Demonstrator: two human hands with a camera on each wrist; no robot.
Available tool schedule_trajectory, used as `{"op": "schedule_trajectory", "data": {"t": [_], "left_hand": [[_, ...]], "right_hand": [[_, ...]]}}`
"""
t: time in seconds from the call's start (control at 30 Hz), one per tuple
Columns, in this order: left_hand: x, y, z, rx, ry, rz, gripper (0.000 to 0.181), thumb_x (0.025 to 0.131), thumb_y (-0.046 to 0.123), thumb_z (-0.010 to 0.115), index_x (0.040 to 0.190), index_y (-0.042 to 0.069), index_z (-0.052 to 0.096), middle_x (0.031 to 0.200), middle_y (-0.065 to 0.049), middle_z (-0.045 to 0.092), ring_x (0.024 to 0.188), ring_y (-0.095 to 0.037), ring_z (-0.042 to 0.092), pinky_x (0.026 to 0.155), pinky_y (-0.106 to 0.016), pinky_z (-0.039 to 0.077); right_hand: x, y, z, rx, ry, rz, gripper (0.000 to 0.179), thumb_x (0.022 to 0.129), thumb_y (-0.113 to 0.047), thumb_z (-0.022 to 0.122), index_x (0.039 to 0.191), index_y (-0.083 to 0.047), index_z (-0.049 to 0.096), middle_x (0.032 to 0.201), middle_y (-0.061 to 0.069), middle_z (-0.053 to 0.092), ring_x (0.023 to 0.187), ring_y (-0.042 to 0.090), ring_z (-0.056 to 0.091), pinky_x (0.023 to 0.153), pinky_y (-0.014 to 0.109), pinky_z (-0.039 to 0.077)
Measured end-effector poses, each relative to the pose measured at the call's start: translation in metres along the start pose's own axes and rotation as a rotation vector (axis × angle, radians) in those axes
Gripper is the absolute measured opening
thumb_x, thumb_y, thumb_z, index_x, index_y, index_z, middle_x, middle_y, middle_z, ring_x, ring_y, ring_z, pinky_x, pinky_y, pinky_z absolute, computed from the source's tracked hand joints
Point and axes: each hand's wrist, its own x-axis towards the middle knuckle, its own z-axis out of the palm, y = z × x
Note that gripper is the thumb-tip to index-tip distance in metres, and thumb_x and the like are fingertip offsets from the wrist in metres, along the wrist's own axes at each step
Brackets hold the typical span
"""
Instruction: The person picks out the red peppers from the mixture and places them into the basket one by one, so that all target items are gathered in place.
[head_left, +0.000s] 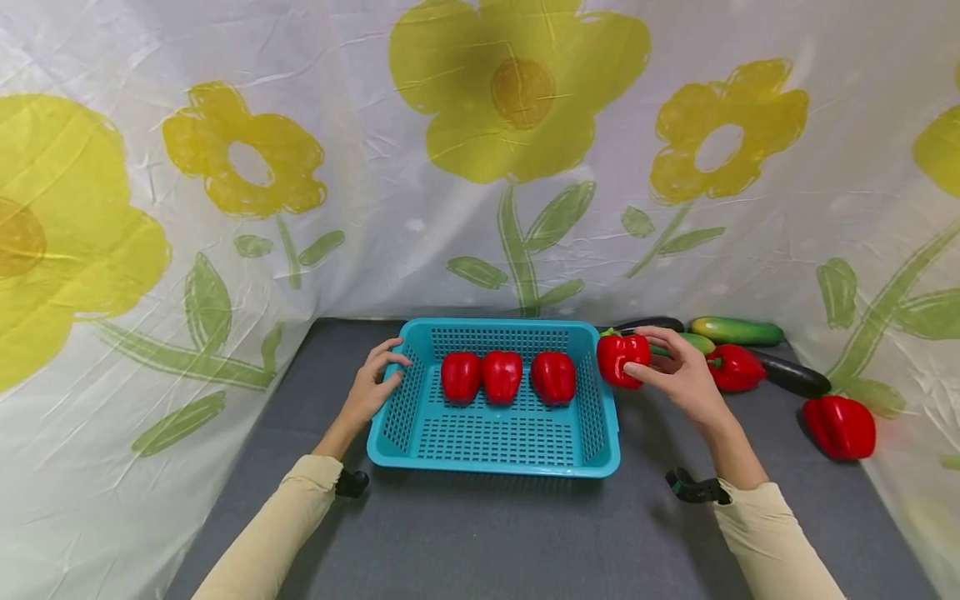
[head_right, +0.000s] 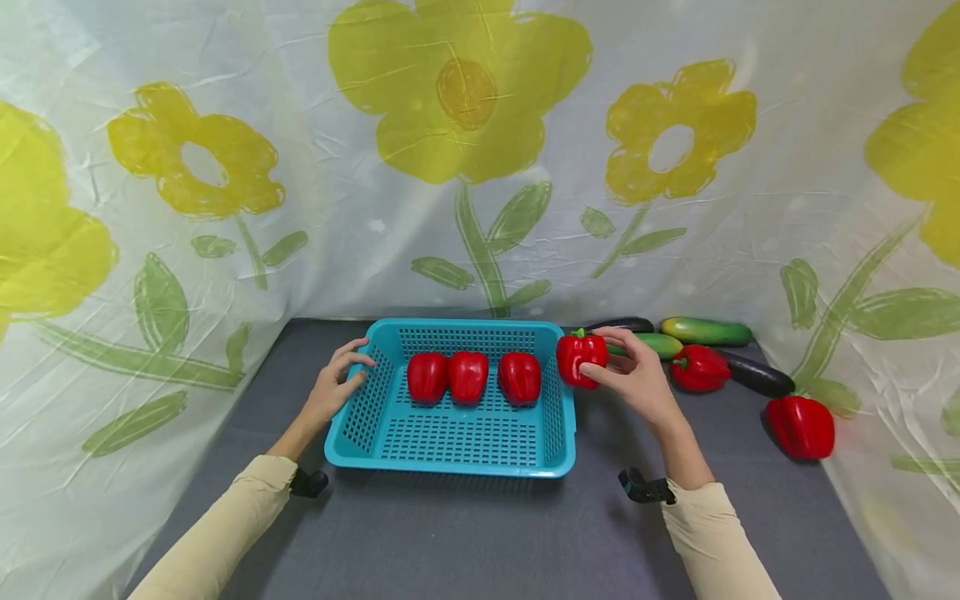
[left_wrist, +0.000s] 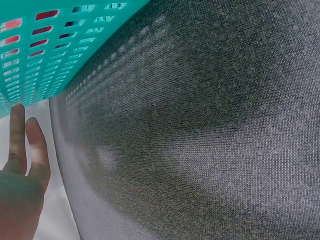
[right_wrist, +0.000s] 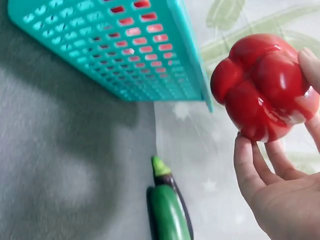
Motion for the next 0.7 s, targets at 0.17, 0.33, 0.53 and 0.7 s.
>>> {"op": "schedule_trajectory", "data": {"t": [0.17,0.33,0.53,0.7], "left_hand": [[0.000,0.000,0.000,-0.015,-0.005,-0.008,0.017,0.095,-0.018,0.051,0.110,-0.020,0.060,0.150,-0.040,0.031,0.136,-0.057,0.029,0.095,-0.066,0.032],[0.000,0.000,0.000,-0.015,-0.004,-0.025,0.017,0.095,-0.016,0.052,0.110,-0.019,0.060,0.151,-0.038,0.031,0.137,-0.056,0.028,0.097,-0.067,0.031],[0.000,0.001,0.000,-0.014,-0.004,-0.018,0.018,0.095,-0.017,0.052,0.110,-0.020,0.060,0.150,-0.040,0.030,0.137,-0.058,0.029,0.096,-0.067,0.032],[0.000,0.004,0.001,-0.009,-0.001,-0.016,0.018,0.094,-0.018,0.051,0.110,-0.020,0.060,0.149,-0.041,0.031,0.135,-0.059,0.029,0.095,-0.067,0.032]], "right_hand": [[0.008,-0.005,0.013,0.037,-0.020,-0.016,0.058,0.091,-0.007,0.076,0.142,-0.002,0.049,0.138,0.017,0.052,0.110,0.035,0.061,0.078,0.037,0.057],[0.014,-0.009,0.023,0.066,-0.050,-0.004,0.057,0.091,-0.008,0.076,0.141,-0.001,0.050,0.137,0.016,0.052,0.107,0.037,0.061,0.078,0.038,0.057],[0.020,-0.012,0.032,0.066,-0.078,0.021,0.055,0.091,-0.010,0.077,0.139,0.000,0.051,0.134,0.017,0.054,0.105,0.037,0.063,0.081,0.040,0.057],[0.025,-0.016,0.043,0.097,-0.112,0.026,0.051,0.090,-0.009,0.078,0.135,-0.003,0.057,0.132,0.016,0.055,0.106,0.038,0.063,0.081,0.041,0.057]]}}
